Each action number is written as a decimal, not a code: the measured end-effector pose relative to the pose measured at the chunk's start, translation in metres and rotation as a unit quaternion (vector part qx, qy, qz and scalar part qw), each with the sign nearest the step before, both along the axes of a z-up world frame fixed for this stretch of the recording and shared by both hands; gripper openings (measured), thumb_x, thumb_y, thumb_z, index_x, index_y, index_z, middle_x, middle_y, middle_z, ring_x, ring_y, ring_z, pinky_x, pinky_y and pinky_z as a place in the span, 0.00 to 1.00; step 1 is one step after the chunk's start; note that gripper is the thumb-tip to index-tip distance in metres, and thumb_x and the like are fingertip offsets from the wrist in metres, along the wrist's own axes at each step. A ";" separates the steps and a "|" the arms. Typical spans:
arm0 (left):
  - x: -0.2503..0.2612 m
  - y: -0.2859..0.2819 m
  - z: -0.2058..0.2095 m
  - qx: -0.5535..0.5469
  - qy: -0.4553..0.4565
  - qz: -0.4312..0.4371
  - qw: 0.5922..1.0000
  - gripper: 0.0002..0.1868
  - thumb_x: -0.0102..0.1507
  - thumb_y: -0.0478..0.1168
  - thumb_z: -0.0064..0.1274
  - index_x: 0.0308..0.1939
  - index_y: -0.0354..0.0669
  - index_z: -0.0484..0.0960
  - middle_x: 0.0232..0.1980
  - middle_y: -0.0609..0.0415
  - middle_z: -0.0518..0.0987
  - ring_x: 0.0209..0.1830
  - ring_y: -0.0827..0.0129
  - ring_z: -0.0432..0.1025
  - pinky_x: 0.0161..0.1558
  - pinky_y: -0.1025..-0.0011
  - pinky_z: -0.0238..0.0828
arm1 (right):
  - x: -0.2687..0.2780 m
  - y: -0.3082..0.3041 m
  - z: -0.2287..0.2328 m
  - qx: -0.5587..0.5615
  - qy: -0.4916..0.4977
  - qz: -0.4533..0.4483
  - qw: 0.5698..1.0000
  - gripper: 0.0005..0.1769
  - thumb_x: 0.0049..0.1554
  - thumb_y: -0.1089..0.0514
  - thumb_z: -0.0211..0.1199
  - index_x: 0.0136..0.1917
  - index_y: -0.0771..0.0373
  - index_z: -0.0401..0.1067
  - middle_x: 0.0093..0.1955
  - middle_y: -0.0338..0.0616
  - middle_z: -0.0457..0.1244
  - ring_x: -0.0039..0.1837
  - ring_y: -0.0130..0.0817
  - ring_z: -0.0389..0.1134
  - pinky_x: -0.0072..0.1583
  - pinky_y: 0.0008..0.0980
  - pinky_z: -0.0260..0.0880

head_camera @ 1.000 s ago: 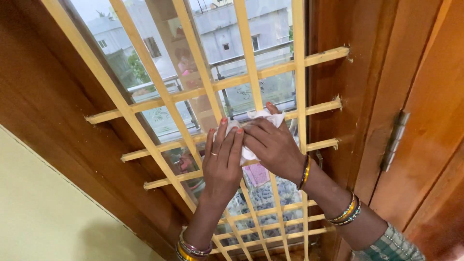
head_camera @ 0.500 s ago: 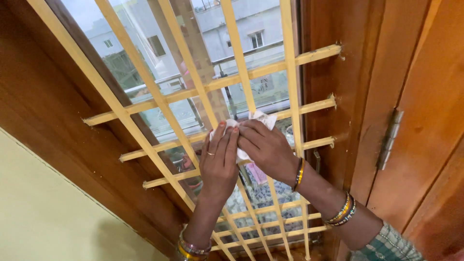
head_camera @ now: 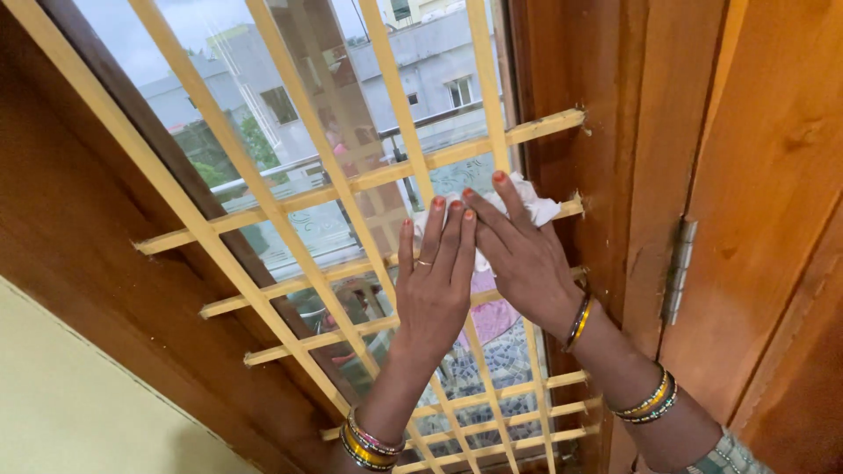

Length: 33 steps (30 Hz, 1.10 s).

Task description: The person wipes the wooden frame and glass panes of a door with a white cloth. They systematically clean the grid pattern and edges of the door, moving the cloth across different sections.

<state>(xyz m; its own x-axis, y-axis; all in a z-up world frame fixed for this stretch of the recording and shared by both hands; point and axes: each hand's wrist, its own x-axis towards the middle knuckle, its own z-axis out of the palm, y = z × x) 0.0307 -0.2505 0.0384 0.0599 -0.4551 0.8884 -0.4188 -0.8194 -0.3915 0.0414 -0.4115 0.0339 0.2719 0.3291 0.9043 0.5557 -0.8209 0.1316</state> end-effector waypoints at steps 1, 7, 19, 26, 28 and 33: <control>0.003 -0.001 -0.004 0.007 0.004 -0.010 1.000 0.22 0.68 0.31 0.52 0.67 0.32 0.76 0.70 0.44 0.76 0.78 0.54 0.63 0.78 0.47 0.52 | 0.001 -0.002 -0.004 0.008 0.009 0.012 1.000 0.23 0.55 0.72 0.57 0.64 0.66 0.71 0.76 0.46 0.60 0.84 0.53 0.49 0.59 0.49 0.65; -0.008 0.000 -0.008 0.015 0.008 -0.063 0.998 0.20 0.67 0.31 0.53 0.64 0.33 0.79 0.66 0.44 0.79 0.77 0.55 0.65 0.76 0.49 0.56 | -0.020 -0.013 -0.007 0.014 -0.055 0.048 0.997 0.21 0.56 0.70 0.58 0.63 0.65 0.72 0.73 0.44 0.62 0.83 0.45 0.54 0.63 0.51 0.68; -0.016 -0.027 -0.030 -0.085 0.044 -0.095 0.991 0.22 0.63 0.25 0.50 0.62 0.31 0.79 0.61 0.42 0.82 0.72 0.54 0.71 0.75 0.49 0.61 | -0.020 -0.020 -0.018 0.031 -0.057 0.071 0.995 0.17 0.56 0.70 0.61 0.59 0.68 0.75 0.70 0.47 0.64 0.80 0.44 0.60 0.55 0.36 0.72; -0.024 -0.061 -0.001 -0.040 0.011 -0.100 0.994 0.26 0.65 0.27 0.49 0.69 0.32 0.73 0.72 0.42 0.72 0.79 0.51 0.61 0.77 0.45 0.52 | -0.041 -0.051 0.004 -0.001 -0.140 -0.146 0.979 0.21 0.63 0.60 0.59 0.68 0.62 0.75 0.77 0.43 0.63 0.83 0.43 0.54 0.72 0.76 0.32; -0.013 -0.069 0.006 -0.017 0.020 -0.058 0.998 0.28 0.65 0.28 0.49 0.72 0.32 0.71 0.75 0.42 0.70 0.80 0.51 0.58 0.77 0.45 0.50 | -0.038 -0.058 0.011 -0.052 -0.126 -0.227 0.964 0.26 0.62 0.58 0.56 0.72 0.63 0.74 0.78 0.44 0.63 0.83 0.40 0.54 0.74 0.74 0.29; 0.006 -0.079 -0.004 0.006 0.053 -0.052 0.997 0.28 0.66 0.30 0.49 0.71 0.31 0.70 0.72 0.42 0.72 0.81 0.52 0.57 0.78 0.46 0.50 | -0.031 -0.066 0.013 -0.184 -0.095 -0.295 0.933 0.27 0.52 0.56 0.57 0.64 0.67 0.73 0.68 0.49 0.66 0.72 0.36 0.64 0.77 0.59 0.42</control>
